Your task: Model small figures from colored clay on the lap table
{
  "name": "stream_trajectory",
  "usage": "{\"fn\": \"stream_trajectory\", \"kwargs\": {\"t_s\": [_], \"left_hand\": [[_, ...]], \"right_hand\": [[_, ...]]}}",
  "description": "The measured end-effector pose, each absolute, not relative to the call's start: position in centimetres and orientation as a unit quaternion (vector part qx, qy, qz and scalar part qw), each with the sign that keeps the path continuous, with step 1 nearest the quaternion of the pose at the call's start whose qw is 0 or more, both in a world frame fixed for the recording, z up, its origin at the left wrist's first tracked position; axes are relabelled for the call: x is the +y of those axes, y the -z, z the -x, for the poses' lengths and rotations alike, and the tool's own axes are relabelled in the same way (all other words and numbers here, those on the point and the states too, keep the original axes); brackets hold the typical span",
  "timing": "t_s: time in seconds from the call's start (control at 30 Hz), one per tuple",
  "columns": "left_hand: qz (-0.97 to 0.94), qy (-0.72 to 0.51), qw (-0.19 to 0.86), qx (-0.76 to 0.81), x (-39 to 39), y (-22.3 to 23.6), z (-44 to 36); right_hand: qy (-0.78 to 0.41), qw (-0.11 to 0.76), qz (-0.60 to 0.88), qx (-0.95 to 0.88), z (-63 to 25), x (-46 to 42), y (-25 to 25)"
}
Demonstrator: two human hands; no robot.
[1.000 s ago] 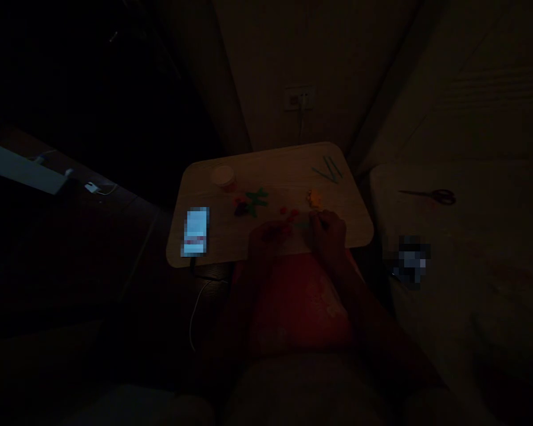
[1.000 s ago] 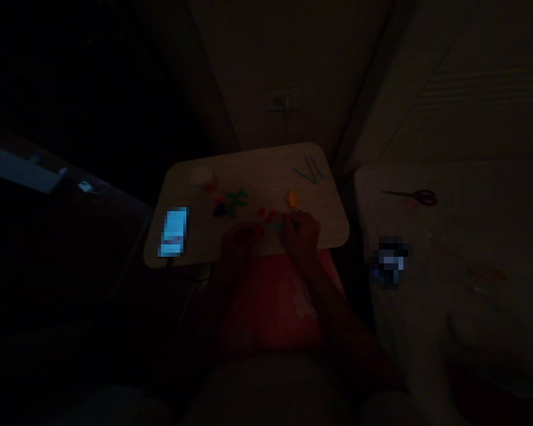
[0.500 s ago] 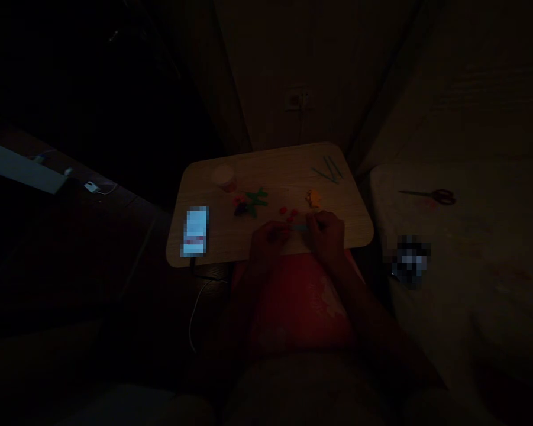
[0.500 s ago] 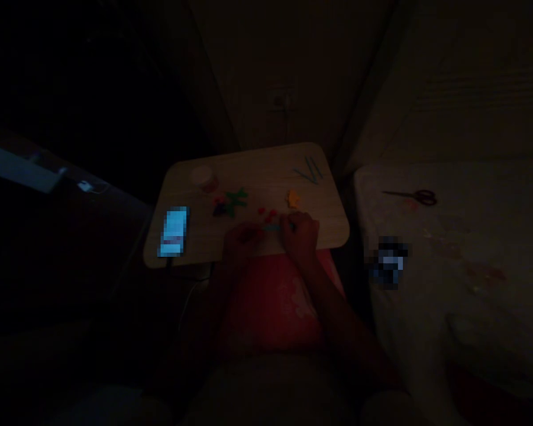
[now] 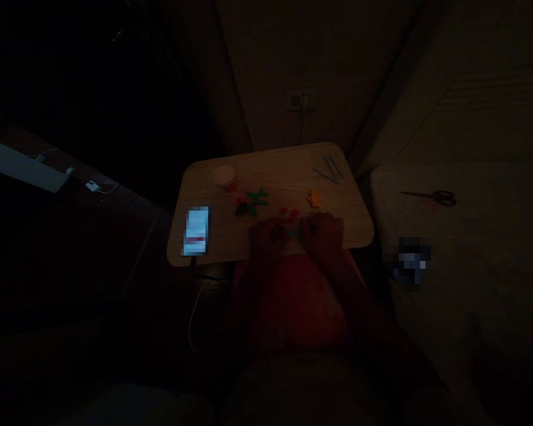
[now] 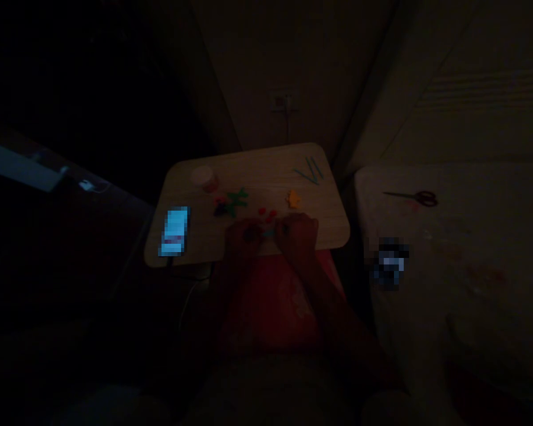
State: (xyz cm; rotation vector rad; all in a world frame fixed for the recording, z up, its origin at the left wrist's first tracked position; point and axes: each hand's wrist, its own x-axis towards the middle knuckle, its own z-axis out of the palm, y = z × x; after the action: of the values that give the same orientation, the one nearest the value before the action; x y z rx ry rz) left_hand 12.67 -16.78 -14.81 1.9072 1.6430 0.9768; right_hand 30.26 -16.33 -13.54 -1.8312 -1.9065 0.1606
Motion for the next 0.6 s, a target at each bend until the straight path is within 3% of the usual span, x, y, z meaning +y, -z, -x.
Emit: {"fn": "stream_trajectory", "kwargs": {"t_s": [0.6], "left_hand": [[-0.674,-0.389,0.259,0.572,-16.4,15.5,-12.6]], "right_hand": [[-0.047,0.186,0.677,-0.71,-28.6,-15.8,14.0]]}}
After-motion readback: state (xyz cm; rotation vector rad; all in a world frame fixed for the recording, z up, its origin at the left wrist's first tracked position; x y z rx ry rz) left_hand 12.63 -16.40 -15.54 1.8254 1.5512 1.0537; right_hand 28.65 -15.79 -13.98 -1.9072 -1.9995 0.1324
